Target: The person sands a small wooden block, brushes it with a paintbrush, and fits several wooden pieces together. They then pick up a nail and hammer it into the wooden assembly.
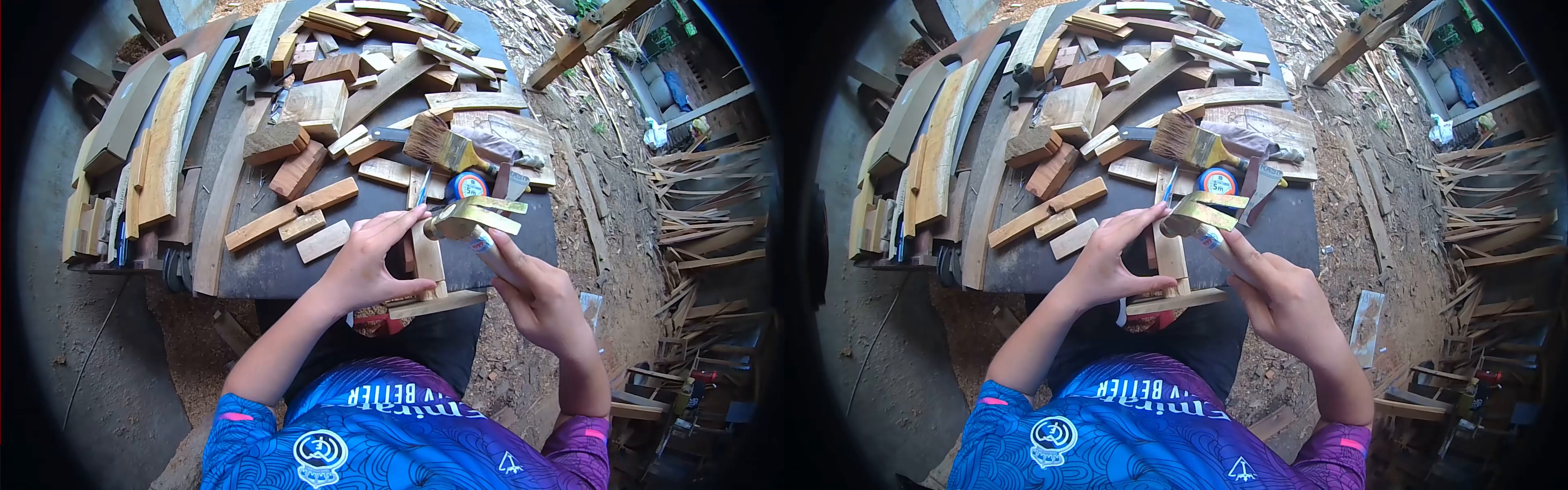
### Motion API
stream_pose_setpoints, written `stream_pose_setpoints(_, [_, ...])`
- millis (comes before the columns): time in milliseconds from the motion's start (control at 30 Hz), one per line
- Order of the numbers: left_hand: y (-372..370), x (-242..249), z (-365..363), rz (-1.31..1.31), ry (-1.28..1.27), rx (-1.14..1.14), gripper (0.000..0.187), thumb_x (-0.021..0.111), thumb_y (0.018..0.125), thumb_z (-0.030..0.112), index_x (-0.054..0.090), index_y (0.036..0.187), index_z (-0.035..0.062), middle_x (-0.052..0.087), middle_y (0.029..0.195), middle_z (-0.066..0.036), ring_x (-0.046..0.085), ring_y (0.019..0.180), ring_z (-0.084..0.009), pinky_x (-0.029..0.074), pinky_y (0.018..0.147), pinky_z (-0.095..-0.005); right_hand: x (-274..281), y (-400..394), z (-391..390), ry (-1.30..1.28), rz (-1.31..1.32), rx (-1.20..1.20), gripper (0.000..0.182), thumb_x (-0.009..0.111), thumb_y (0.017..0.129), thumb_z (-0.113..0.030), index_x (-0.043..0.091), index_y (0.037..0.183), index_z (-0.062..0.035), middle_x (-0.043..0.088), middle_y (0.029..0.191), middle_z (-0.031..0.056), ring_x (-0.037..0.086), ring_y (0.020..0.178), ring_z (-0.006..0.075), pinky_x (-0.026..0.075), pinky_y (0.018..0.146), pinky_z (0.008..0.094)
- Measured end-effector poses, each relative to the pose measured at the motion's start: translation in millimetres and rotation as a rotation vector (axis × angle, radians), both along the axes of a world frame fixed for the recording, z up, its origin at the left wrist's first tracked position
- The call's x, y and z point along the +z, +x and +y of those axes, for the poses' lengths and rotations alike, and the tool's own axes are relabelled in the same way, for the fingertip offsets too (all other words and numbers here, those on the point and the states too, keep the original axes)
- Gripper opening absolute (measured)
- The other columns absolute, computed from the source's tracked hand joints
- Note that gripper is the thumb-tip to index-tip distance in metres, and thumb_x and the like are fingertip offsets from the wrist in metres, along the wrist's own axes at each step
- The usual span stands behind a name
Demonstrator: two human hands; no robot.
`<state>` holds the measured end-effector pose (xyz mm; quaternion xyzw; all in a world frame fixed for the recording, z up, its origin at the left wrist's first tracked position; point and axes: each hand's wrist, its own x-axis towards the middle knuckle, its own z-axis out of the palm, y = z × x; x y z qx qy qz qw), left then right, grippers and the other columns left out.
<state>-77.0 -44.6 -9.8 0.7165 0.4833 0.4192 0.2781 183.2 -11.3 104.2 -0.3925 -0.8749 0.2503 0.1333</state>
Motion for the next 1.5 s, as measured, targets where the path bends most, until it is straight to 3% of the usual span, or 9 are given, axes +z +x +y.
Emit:
stream_pose_setpoints(1033, [-0.1, -3.4, -1.4, 0.059, -0.01, -0.004, 0.102, 0.092, 0.069, 0.041, 0.045, 0.152, 0.0065, 0.06, 0.144, -0.007, 0.055, 0.133, -0.0215, 0.035, 0.105, -0.0415, 0.6, 1.5, -0.6, 0.003, -0.005, -0.01, 0.065, 0.068, 0.09, -0.005, 0.048, 0.151, -0.0147, 0.065, 0.083, 0.0162, 0.066, 0.072, 0.0341, 0.052, 0.066, 0.0437])
stream_pose_setpoints(1233, [-0.2, 2.8, -3.6, 0.179, 0.036, 0.009, 0.1, 0.084, 0.075, 0.051, 0.042, 0.152, 0.0041, 0.059, 0.144, -0.009, 0.055, 0.133, -0.0215, 0.034, 0.104, -0.0392, 2.6, 2.5, -0.8, 0.096, 0.061, 0.03, 0.064, 0.069, 0.088, -0.002, 0.051, 0.148, -0.0107, 0.061, 0.078, 0.0143, 0.062, 0.065, 0.0318, 0.05, 0.063, 0.0437])
stream_pose_setpoints(1400, [1.1, 2.1, -3.6, 0.176, 0.028, 0.008, 0.102, 0.082, 0.077, 0.051, 0.039, 0.153, 0.0013, 0.06, 0.141, -0.01, 0.055, 0.131, -0.0223, 0.034, 0.104, -0.0414, 11.6, 3.1, 1.0, 0.18, 0.061, -0.005, 0.062, 0.069, 0.088, -0.002, 0.053, 0.147, -0.0104, 0.058, 0.076, 0.0125, 0.06, 0.063, 0.0308, 0.049, 0.06, 0.0432])
stream_pose_setpoints(1467, [1.4, 2.7, -3.0, 0.173, 0.034, 0.003, 0.102, 0.083, 0.076, 0.051, 0.038, 0.154, 0.0009, 0.06, 0.14, -0.01, 0.055, 0.131, -0.0228, 0.034, 0.104, -0.0423, 12.6, 1.2, 2.2, 0.047, -0.123, 0.025, 0.066, 0.069, 0.085, 0.004, 0.051, 0.148, -0.0073, 0.068, 0.094, 0.0188, 0.068, 0.078, 0.0334, 0.054, 0.072, 0.0377])
stream_pose_setpoints(1500, [1.3, 3.6, -3.5, 0.172, 0.012, -0.003, 0.104, 0.085, 0.075, 0.049, 0.038, 0.154, 0.001, 0.06, 0.141, -0.011, 0.055, 0.131, -0.0238, 0.034, 0.105, -0.0422, 14.5, -1.8, 1.4, -0.004, -0.188, 0.009, 0.066, 0.069, 0.085, 0.005, 0.051, 0.148, -0.0068, 0.067, 0.092, 0.0184, 0.066, 0.076, 0.0345, 0.053, 0.071, 0.0389])
